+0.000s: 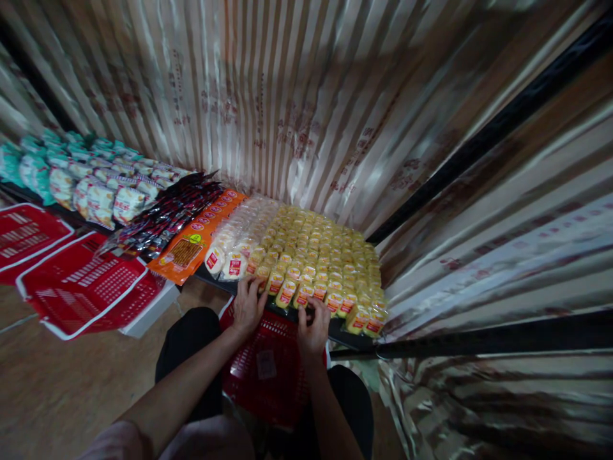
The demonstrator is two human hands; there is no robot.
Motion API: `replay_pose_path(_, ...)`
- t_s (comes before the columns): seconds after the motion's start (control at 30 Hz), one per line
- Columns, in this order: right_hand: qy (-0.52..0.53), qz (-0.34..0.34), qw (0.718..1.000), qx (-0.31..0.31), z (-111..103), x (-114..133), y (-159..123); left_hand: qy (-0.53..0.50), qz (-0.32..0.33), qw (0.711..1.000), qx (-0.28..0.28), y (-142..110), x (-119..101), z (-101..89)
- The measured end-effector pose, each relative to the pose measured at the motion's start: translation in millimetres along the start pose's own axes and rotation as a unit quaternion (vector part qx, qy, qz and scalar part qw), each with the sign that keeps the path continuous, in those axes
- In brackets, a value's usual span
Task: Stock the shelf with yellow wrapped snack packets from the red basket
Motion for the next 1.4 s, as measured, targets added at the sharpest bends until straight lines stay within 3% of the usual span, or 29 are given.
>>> replay_pose_path(0.17, -0.003, 0.001, 1.0, -0.003, 0, 1, 1, 0.006, -0.003, 1.0, -0.007, -3, 0, 0.0)
replay_pose_path(0.33, -0.067, 0.031, 0.997, -0.021, -2, 5, 3, 0.007, 0.057, 0.998, 0.002, -17, -13, -1.8)
replay_pose_path(0.5, -0.141, 0.046, 0.989, -0.019, 3, 13, 3, 0.008, 0.132, 0.99, 0.041, -32, -32, 9.7)
replay_pose_path(0.67, -0.121, 0.055, 0.991, -0.033, 3, 15, 3, 0.007, 0.14, 0.989, 0.05, -29, -35, 20.2)
replay_pose_path(1.0, -0.051, 0.071, 0.994, -0.067, -17, 8, -8, 0.01, 0.121, 0.991, 0.053, -21, -41, 34.3)
replay_pose_path(1.4, -0.102, 0.105, 0.985, -0.092, -52, -21, -35, 0.021, 0.171, 0.984, 0.034, -17, -49, 30.7)
Point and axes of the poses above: each hand's wrist, its own y-axis towards the middle knuckle, its own z-axis out of the palm, x = y × z, the point moved 6 cm from there along y, towards the middle knuckle, and after that the axes turned 4 degrees about -x, right-handed, at the moved point
